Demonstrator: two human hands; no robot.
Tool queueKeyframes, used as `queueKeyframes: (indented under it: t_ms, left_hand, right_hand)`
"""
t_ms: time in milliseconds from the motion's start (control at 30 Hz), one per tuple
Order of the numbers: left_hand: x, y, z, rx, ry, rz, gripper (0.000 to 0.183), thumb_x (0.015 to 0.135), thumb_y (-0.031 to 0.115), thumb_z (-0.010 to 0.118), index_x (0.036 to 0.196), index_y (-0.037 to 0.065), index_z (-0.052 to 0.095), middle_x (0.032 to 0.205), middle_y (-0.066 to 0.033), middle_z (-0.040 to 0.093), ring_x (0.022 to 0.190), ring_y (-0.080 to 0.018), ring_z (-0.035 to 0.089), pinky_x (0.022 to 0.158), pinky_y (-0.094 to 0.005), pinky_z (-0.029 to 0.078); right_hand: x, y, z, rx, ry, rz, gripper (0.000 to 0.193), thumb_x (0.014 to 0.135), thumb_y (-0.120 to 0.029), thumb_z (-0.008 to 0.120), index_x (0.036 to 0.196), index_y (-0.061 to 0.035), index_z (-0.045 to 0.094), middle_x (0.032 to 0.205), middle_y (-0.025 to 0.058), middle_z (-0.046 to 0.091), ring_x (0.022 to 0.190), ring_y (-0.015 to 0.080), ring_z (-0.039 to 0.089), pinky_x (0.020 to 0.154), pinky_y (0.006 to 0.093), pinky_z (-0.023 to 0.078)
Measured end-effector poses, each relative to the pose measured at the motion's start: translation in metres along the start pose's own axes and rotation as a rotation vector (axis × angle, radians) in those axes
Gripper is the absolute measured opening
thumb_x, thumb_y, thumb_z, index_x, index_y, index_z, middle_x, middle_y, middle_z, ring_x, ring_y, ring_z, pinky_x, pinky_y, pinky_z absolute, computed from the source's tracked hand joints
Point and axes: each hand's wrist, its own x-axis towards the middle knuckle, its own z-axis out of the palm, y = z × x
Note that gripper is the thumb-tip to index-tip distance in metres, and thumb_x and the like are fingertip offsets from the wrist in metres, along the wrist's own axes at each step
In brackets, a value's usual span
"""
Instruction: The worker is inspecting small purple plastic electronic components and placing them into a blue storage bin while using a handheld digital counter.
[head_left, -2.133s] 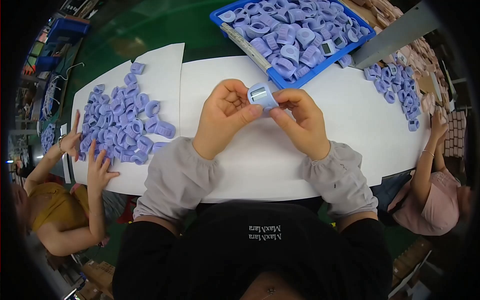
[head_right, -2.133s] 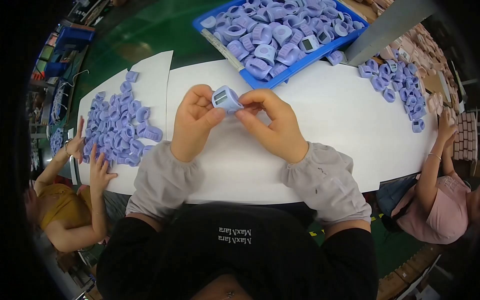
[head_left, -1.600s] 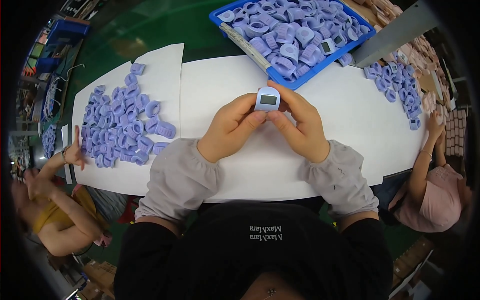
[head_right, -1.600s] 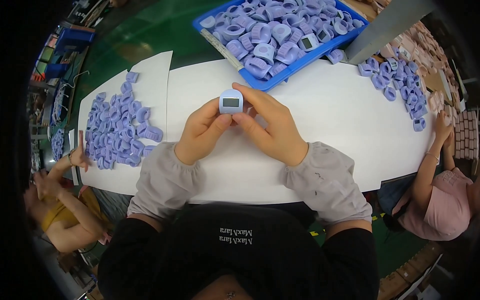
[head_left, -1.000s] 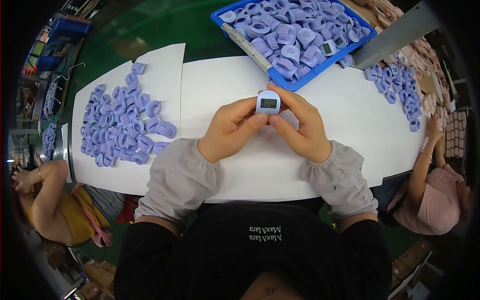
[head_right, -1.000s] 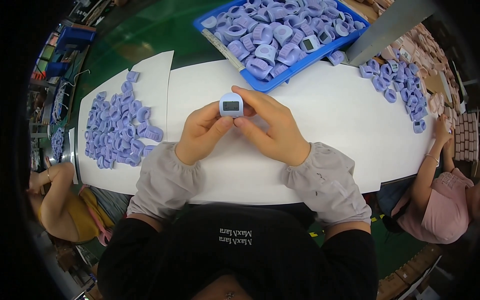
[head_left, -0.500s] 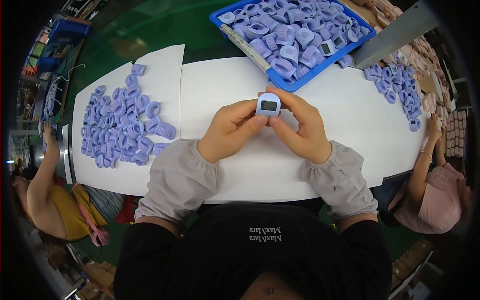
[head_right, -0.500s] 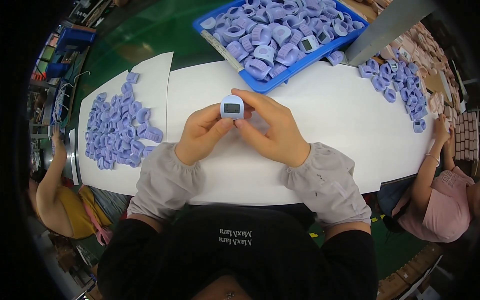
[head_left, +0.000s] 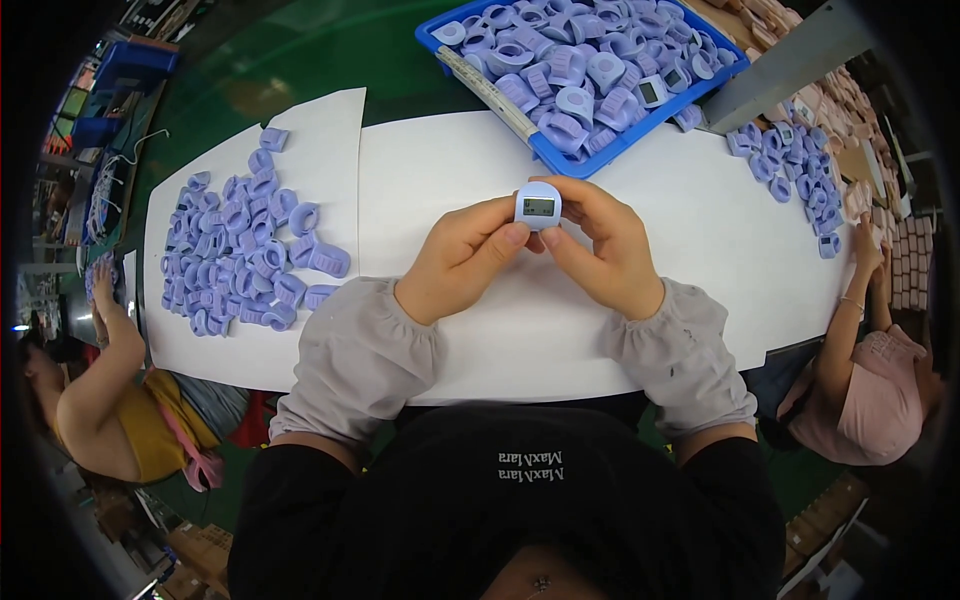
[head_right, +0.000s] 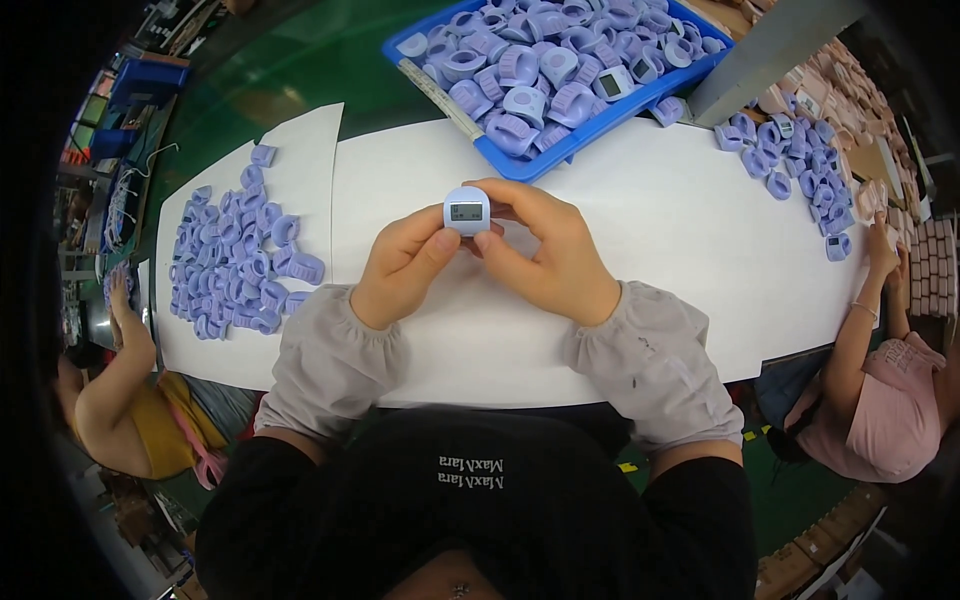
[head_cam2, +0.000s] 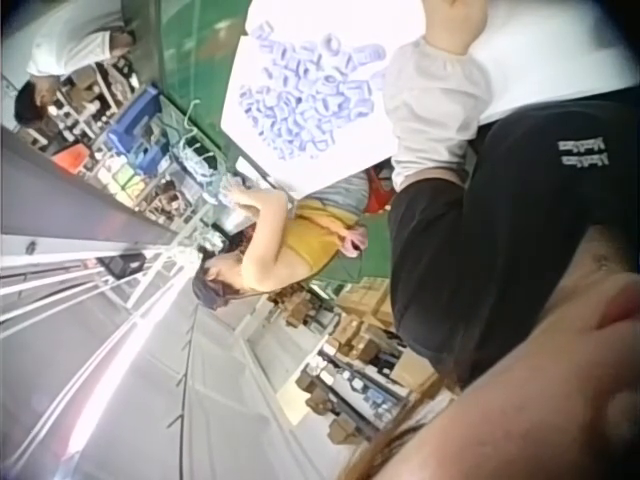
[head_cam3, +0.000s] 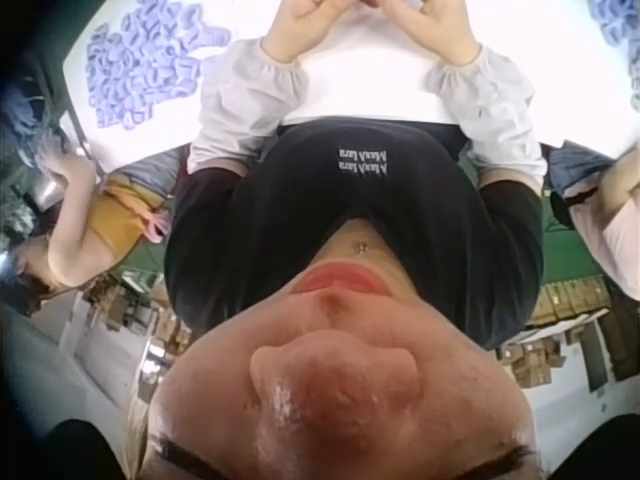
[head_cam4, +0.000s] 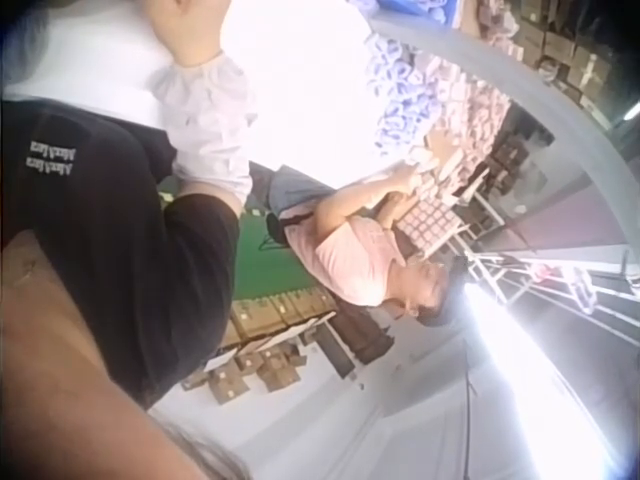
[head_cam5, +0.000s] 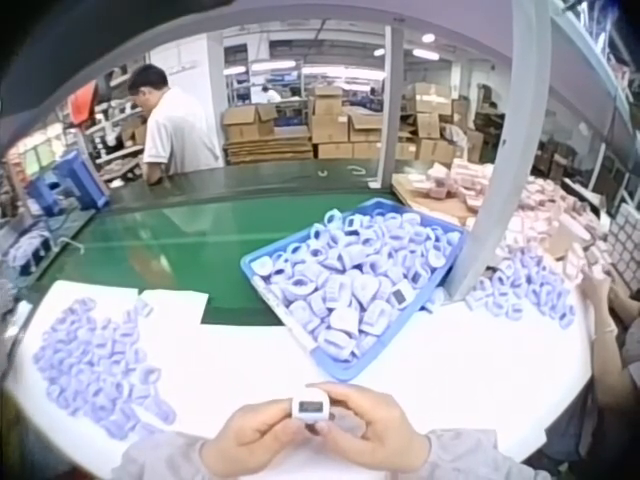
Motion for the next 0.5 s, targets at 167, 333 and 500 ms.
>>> queueKeyframes:
  t_ms: [167,333,500]
  left_hand:
    - [-0.0001,-0.0003,0.0025,-0.019,0.017,-0.003,0.035,0.101,0.017,0.042,0.126,-0.007,0.051,0.117,-0.0117,0.061,0.101,-0.0157,0.059,0.089,-0.0293,0.047]
    - [0.0010,-0.0018,0.0063,-0.020,0.072,0.037,0.029,0.099,0.016,0.047,0.119,-0.004,0.056,0.100,-0.0084,0.064,0.091,-0.0143,0.060,0.083,-0.0278,0.049]
    - [0.0005,-0.0040,0.0065,-0.029,0.073,0.043,0.030,0.099,0.017,0.048,0.120,-0.003,0.056,0.101,-0.0077,0.064,0.090,-0.0137,0.060,0.081,-0.0276,0.049]
  right_hand:
    - [-0.0013,0.0015,-0.0003,0.010,-0.006,0.011,0.038,0.088,-0.002,0.058,0.125,0.0054,0.050,0.113,0.0117,0.061,0.105,0.0194,0.059,0.096,0.0342,0.045]
    - [-0.0009,0.0012,-0.0015,0.013,-0.012,-0.008,0.038,0.087,0.000,0.058,0.125,0.0056,0.050,0.111,0.0116,0.061,0.104,0.0188,0.059,0.095,0.0345,0.045]
    - [-0.0012,0.0000,-0.0004,-0.003,0.005,-0.001,0.040,0.086,0.001,0.057,0.125,0.0059,0.050,0.109,0.0113,0.061,0.102,0.0188,0.060,0.094,0.0346,0.046]
